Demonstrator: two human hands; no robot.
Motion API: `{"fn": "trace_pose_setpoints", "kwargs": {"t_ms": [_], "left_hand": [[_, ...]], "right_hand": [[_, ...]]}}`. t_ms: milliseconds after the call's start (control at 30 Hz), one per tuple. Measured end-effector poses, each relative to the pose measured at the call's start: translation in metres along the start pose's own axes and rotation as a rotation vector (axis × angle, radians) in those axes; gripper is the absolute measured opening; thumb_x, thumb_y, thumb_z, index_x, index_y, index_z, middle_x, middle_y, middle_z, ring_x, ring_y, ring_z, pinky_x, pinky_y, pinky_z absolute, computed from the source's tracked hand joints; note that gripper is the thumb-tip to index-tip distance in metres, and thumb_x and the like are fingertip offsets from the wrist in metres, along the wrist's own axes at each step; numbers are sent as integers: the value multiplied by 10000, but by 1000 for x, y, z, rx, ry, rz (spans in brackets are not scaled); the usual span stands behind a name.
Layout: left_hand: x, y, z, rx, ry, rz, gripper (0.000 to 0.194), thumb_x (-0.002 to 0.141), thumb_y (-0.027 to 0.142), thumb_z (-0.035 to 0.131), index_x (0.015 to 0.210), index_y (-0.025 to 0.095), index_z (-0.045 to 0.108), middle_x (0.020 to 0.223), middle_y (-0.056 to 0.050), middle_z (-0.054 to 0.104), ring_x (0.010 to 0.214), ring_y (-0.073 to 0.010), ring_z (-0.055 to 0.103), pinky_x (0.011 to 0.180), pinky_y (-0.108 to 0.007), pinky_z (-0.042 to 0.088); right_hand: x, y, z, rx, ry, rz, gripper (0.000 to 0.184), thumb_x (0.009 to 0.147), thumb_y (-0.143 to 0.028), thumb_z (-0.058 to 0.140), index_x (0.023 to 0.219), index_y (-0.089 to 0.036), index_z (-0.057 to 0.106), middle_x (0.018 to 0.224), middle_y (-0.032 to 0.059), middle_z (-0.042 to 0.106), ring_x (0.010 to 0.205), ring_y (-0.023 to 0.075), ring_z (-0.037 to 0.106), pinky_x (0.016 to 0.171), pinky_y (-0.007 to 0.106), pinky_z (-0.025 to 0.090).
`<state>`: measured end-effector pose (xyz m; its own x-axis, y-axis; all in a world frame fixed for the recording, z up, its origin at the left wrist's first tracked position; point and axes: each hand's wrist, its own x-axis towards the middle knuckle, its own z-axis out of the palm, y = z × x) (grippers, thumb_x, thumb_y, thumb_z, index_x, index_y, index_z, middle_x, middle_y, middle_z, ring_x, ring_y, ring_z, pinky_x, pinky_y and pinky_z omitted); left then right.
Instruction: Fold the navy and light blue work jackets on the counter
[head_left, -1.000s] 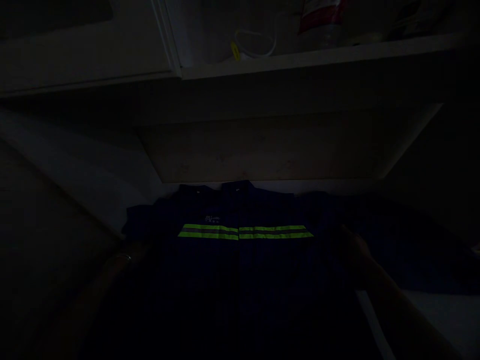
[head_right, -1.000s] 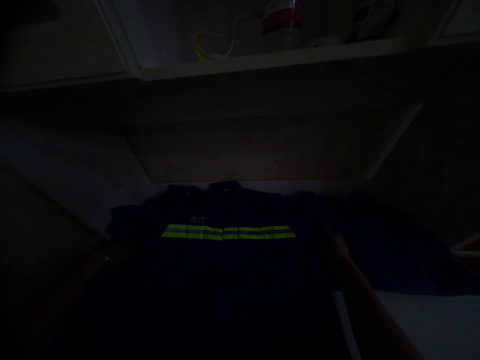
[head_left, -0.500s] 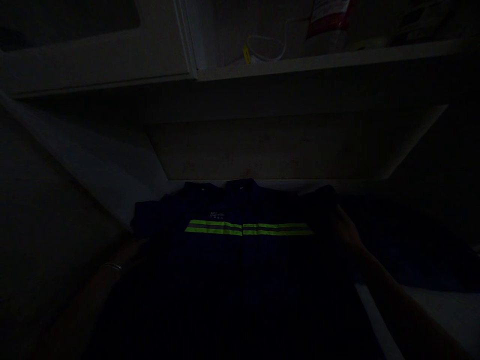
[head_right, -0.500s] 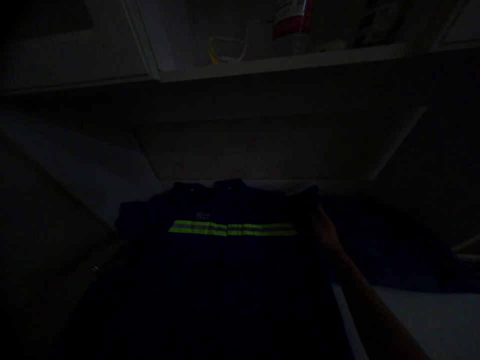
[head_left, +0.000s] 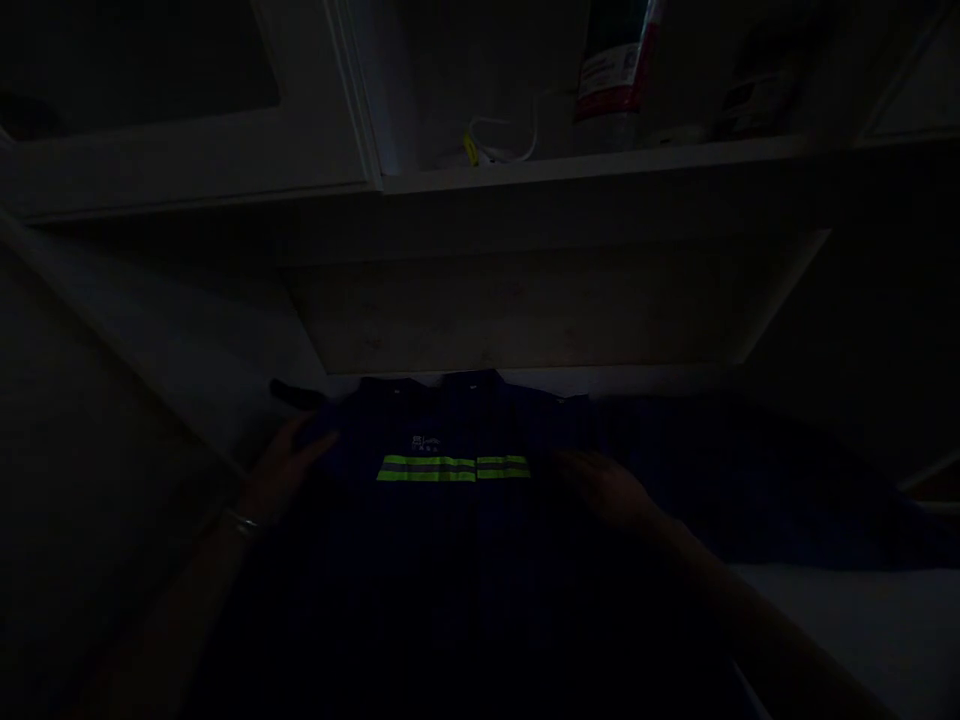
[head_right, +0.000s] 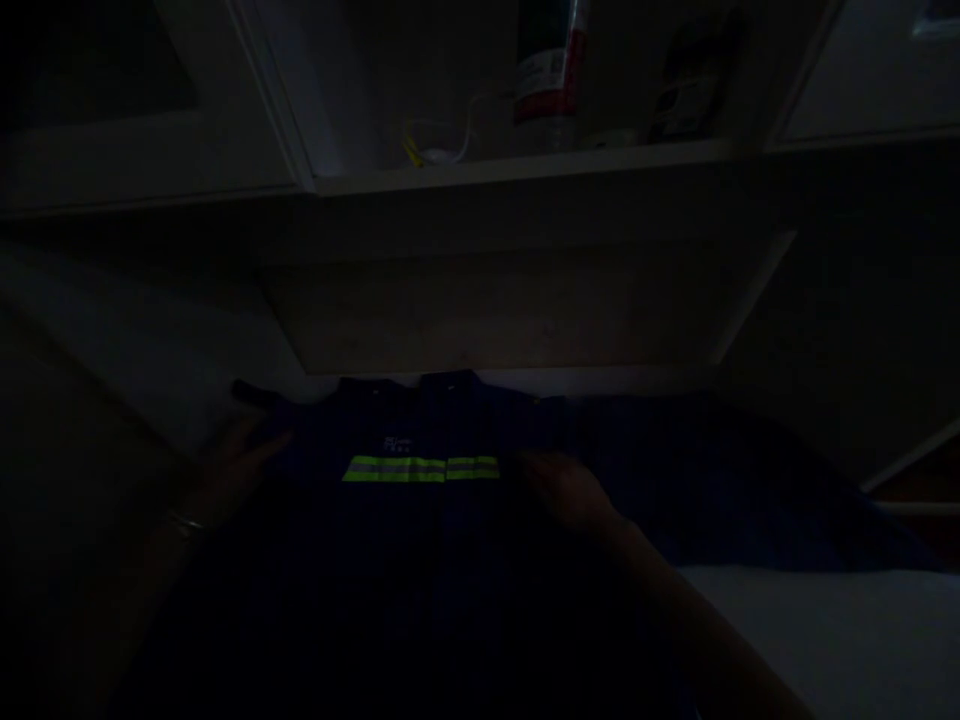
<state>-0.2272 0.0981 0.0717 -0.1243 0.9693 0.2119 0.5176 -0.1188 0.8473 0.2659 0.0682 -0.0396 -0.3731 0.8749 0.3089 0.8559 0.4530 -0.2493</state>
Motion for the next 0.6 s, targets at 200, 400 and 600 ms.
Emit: {"fn": "trace_pose_setpoints", "kwargs": {"t_ms": [200,400,600], "left_hand": [[-16,-5,83,405,-527,218,1007,629,535,771,1483,273,307,1519,-130,380,1295,-322,476,1053,-485,427],[-43,-62,112,932,-480,367,696,802,420,616,1454,308,400,1568,-90,338,1433,-318,293,1177,-602,108],[-37,-80,78,690,-393,349,735,694,127,580,1402,298,486,1570,-43,340,1428,-283,315,1192,-513,213]], "right_hand": [[10,29,22,-142,91,431,517,964,-422,357,1397,-168,484,1463,141,463,1344,290,423,1086,509,366],[-11,36,56,-245,-143,444,452,968,-414,328,1367,-318,517,1525,58,396,1409,280,322,1120,574,242],[-10,43,58,-318,-213,387,438,974,-373,308,1338,-344,550,1538,19,375,1424,287,282,1106,585,250]]}}
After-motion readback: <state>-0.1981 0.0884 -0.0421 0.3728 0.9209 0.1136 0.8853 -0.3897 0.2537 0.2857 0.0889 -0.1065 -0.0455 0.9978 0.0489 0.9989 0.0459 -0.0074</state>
